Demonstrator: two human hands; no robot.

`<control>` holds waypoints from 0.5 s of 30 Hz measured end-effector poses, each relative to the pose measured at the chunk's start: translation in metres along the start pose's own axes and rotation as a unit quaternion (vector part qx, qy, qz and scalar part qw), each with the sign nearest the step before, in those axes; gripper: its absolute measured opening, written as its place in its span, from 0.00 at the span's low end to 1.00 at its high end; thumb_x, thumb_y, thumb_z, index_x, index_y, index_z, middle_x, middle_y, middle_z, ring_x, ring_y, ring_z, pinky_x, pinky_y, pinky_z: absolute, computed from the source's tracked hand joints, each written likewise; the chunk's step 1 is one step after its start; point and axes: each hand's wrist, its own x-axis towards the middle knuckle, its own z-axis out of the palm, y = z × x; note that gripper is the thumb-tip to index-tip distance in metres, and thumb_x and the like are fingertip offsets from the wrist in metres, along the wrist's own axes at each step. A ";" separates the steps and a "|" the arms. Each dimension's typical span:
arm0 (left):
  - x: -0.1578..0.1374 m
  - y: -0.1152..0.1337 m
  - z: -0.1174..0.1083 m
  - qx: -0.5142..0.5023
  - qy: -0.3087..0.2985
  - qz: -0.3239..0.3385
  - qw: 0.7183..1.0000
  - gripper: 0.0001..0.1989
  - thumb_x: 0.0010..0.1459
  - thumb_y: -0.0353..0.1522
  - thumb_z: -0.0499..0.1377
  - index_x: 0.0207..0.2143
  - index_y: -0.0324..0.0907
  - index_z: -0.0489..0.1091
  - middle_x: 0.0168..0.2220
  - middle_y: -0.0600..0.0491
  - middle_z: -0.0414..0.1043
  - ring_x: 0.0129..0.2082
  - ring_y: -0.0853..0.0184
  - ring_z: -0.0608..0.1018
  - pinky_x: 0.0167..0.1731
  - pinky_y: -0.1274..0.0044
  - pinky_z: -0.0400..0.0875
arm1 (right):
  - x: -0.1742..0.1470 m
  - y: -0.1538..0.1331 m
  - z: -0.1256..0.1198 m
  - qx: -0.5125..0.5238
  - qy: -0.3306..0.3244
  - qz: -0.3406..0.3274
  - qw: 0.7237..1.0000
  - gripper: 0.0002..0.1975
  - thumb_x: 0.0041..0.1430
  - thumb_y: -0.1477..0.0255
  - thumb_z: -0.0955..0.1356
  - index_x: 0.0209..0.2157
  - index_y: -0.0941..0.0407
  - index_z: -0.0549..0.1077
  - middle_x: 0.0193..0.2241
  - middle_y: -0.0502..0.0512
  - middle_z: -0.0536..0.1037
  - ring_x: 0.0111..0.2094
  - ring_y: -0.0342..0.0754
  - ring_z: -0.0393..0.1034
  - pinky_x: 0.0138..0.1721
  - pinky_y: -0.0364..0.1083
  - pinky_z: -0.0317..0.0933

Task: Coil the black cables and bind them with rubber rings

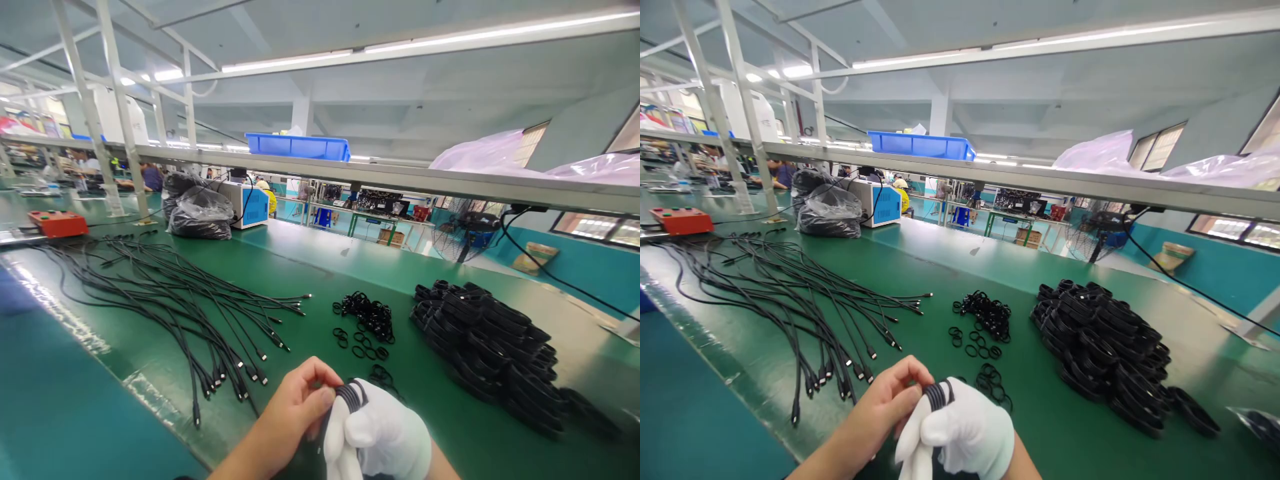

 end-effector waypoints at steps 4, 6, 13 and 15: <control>-0.014 0.015 0.006 0.170 0.031 0.023 0.985 0.10 0.51 0.33 0.60 0.35 0.39 0.64 0.28 0.56 0.65 0.26 0.73 0.66 0.27 0.81 0.63 | -0.005 -0.019 0.008 -0.082 -0.049 0.029 0.995 0.18 0.38 0.63 0.73 0.23 0.67 0.77 0.16 0.55 0.72 0.18 0.42 0.66 0.24 0.42 0.61; -0.018 0.012 0.007 0.221 0.054 0.043 0.973 0.07 0.51 0.31 0.59 0.32 0.40 0.63 0.27 0.55 0.65 0.26 0.72 0.67 0.27 0.81 0.64 | -0.009 -0.021 0.007 -0.134 -0.045 0.055 0.988 0.18 0.37 0.63 0.74 0.25 0.66 0.78 0.18 0.53 0.73 0.20 0.42 0.65 0.26 0.42 0.61; -0.027 -0.011 0.009 0.270 0.113 0.159 0.943 0.05 0.55 0.34 0.55 0.29 0.42 0.64 0.27 0.53 0.66 0.24 0.70 0.70 0.23 0.81 0.66 | -0.022 -0.020 -0.003 -0.223 -0.034 0.111 0.968 0.13 0.50 0.66 0.71 0.32 0.62 0.73 0.31 0.50 0.74 0.33 0.44 0.69 0.36 0.44 0.64; -0.032 -0.016 0.013 0.299 0.135 0.193 0.925 0.04 0.56 0.33 0.54 0.29 0.43 0.66 0.27 0.52 0.67 0.24 0.70 0.70 0.23 0.80 0.67 | -0.027 -0.027 0.002 -0.211 -0.044 0.134 0.967 0.14 0.58 0.65 0.65 0.41 0.60 0.69 0.39 0.54 0.73 0.37 0.46 0.69 0.38 0.49 0.65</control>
